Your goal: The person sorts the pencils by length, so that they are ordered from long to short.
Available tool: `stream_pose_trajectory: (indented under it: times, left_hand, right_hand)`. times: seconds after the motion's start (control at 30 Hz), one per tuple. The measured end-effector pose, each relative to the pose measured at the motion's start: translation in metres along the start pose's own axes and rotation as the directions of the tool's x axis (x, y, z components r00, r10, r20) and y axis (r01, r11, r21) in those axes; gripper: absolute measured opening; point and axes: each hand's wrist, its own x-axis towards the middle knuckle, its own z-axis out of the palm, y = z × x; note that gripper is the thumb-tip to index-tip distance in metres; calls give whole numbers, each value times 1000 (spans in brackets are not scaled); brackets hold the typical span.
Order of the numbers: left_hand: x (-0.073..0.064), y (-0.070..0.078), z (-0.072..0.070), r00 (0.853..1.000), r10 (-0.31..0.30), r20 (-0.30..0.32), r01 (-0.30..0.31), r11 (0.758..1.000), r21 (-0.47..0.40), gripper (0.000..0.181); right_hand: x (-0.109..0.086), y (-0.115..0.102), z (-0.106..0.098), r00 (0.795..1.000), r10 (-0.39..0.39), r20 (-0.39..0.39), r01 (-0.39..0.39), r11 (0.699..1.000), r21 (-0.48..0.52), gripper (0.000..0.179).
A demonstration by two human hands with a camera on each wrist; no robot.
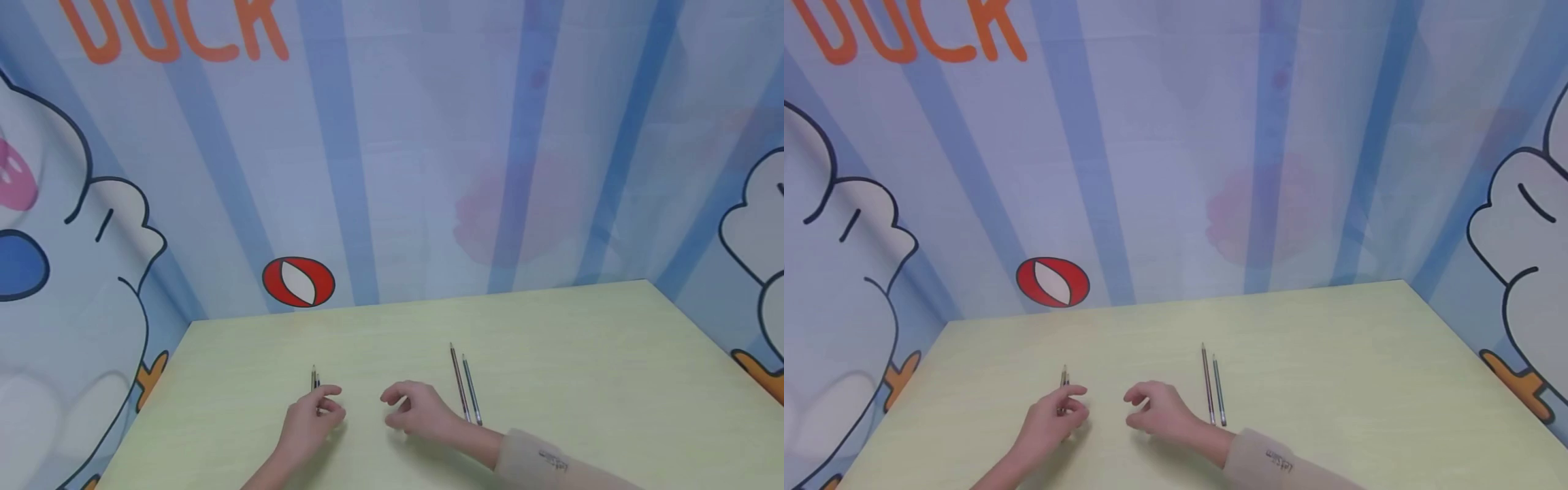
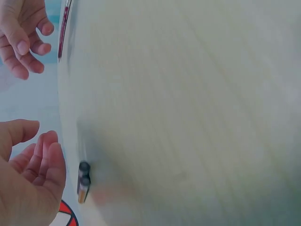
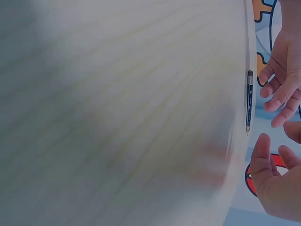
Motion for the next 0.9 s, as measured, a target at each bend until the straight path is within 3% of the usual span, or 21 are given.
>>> stream_pose_trajectory:
  times: [0.2, 0.5, 0.7, 0.9]
  left_hand:
    - [4, -10, -17, 997, -20, -79, 25, 998, 62, 34]
    - [11, -20, -31, 992, -50, -116, 71, 982, 176, 39]
    - [16, -24, -37, 991, -101, -92, 120, 966, 229, 45]
    - [22, -29, -39, 990, -115, -80, 133, 949, 285, 48]
  right_hand:
    - [12, -6, 15, 1000, -2, -5, 2, 1000, 6, 32]
    - [32, -13, 36, 1000, 1, -29, -2, 1000, -30, 41]
    - [44, -16, 51, 999, -3, -47, -7, 977, -215, 47]
    - [53, -18, 65, 1000, 1, -26, -13, 898, -441, 57]
